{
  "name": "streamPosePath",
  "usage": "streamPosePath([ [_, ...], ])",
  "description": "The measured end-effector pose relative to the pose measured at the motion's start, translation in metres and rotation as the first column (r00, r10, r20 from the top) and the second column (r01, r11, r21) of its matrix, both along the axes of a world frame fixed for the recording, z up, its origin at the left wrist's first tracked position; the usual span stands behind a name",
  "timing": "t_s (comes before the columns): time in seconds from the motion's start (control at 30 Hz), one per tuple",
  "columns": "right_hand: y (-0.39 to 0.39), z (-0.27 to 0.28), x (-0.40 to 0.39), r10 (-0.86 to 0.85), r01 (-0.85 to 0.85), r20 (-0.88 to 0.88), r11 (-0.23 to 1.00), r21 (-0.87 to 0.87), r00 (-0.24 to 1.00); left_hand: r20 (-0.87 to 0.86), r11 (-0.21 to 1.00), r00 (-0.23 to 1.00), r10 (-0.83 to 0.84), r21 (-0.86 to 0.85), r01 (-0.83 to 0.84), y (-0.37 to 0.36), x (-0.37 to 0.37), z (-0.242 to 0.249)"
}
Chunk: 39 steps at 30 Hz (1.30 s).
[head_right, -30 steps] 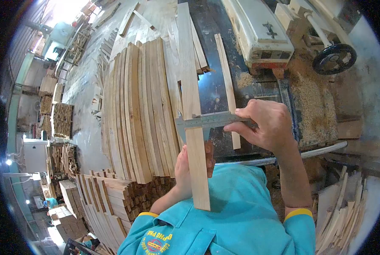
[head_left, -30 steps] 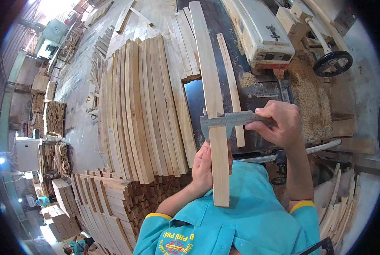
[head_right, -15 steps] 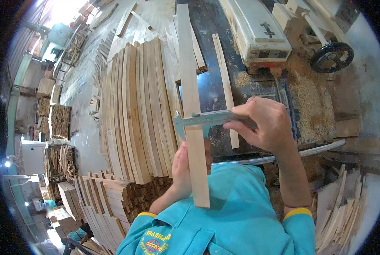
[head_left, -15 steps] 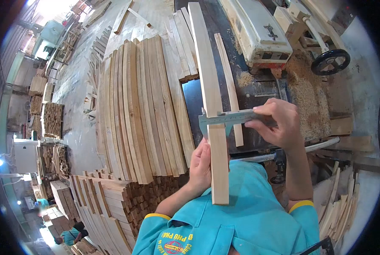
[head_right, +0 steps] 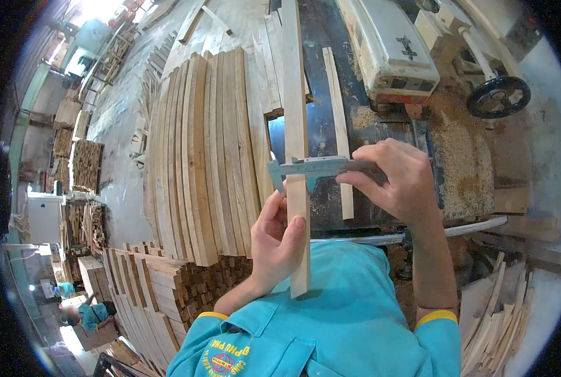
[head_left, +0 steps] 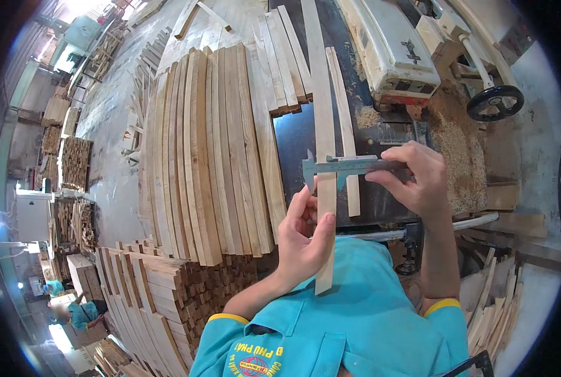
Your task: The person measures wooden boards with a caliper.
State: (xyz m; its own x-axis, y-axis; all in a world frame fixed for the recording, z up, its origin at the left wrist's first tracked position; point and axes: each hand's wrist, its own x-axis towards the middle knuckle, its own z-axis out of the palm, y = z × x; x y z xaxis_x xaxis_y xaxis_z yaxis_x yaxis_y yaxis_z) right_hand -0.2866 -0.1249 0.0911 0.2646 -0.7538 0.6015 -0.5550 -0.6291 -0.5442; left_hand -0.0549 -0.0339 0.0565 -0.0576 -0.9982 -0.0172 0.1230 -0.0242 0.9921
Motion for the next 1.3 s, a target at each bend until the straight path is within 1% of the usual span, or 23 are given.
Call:
streamPosePath([
  [0.1,0.0,0.002,0.001,-0.033,0.034,-0.051,0.999,0.021,0.998,-0.041,0.999,0.999,0.028,0.031,-0.027,0.003,-0.003,-0.002],
  [0.23,-0.002,-0.003,-0.001,-0.075,0.081,-0.115,0.996,0.046,0.991,-0.018,0.999,0.999,0.031,0.028,-0.031,0.003,-0.003,-0.004],
  [0.33,-0.005,-0.008,0.0,-0.075,0.076,-0.105,0.997,0.009,0.992,-0.026,0.999,0.999,0.031,0.045,-0.03,0.003,-0.003,-0.005],
  [0.43,-0.005,-0.007,0.001,-0.085,0.09,-0.127,0.995,0.036,0.988,-0.035,0.998,0.999,0.039,0.047,-0.037,0.003,-0.004,-0.004],
  [0.67,-0.006,-0.009,0.001,-0.09,0.097,-0.164,0.995,0.032,0.982,-0.03,0.997,0.999,0.045,0.066,-0.043,0.001,-0.003,-0.009],
  [0.73,-0.007,-0.012,0.004,-0.042,0.047,-0.065,0.995,0.084,0.997,-0.023,0.996,0.999,0.043,0.077,-0.041,-0.002,-0.002,-0.011],
  [0.77,-0.006,-0.014,0.005,-0.039,0.044,-0.067,0.996,0.08,0.997,-0.027,0.996,0.999,0.035,0.081,-0.033,-0.004,0.0,-0.016],
  [0.83,-0.004,-0.018,0.007,-0.084,0.074,0.058,0.986,0.15,0.995,-0.033,0.997,0.999,0.033,0.073,-0.03,-0.012,0.001,-0.025],
  [0.87,-0.003,-0.023,0.006,-0.078,0.07,0.057,0.988,0.141,0.995,-0.076,0.996,0.996,0.044,0.084,-0.038,-0.016,0.0,-0.029],
  [0.9,-0.002,-0.03,0.001,-0.101,0.084,0.091,0.98,0.179,0.991,-0.12,0.995,0.991,0.056,0.094,-0.045,-0.02,0.0,-0.033],
  [0.93,-0.002,-0.037,-0.004,-0.125,0.097,0.124,0.972,0.216,0.984,-0.122,0.995,0.991,0.06,0.082,-0.05,-0.024,0.002,-0.039],
  [1.0,0.002,-0.049,-0.014,-0.129,0.106,0.098,0.972,0.21,0.987,-0.058,0.994,0.995,0.081,0.083,-0.076,-0.031,0.006,-0.059],
  [1.07,0.005,-0.057,-0.023,-0.18,0.165,0.032,0.949,0.27,0.983,-0.052,0.994,0.994,0.099,0.058,-0.096,-0.04,0.012,-0.081],
  [1.1,0.007,-0.063,-0.026,-0.178,0.164,0.033,0.951,0.261,0.983,-0.062,0.989,0.99,0.124,0.091,-0.118,-0.046,0.015,-0.086],
  [1.17,0.013,-0.075,-0.032,-0.255,0.235,0.011,0.906,0.352,0.967,-0.061,0.975,0.982,0.18,0.143,-0.17,-0.06,0.019,-0.084],
  [1.2,0.016,-0.085,-0.036,-0.256,0.235,0.013,0.908,0.347,0.967,-0.06,0.976,0.982,0.179,0.137,-0.17,-0.068,0.021,-0.086],
  [1.27,0.021,-0.101,-0.043,-0.336,0.294,0.021,0.852,0.433,0.942,-0.034,0.97,0.976,0.215,0.119,-0.21,-0.086,0.026,-0.097],
  [1.3,0.023,-0.101,-0.045,-0.36,0.324,-0.018,0.816,0.478,0.933,0.015,0.97,0.976,0.219,0.106,-0.22,-0.095,0.029,-0.104],
])
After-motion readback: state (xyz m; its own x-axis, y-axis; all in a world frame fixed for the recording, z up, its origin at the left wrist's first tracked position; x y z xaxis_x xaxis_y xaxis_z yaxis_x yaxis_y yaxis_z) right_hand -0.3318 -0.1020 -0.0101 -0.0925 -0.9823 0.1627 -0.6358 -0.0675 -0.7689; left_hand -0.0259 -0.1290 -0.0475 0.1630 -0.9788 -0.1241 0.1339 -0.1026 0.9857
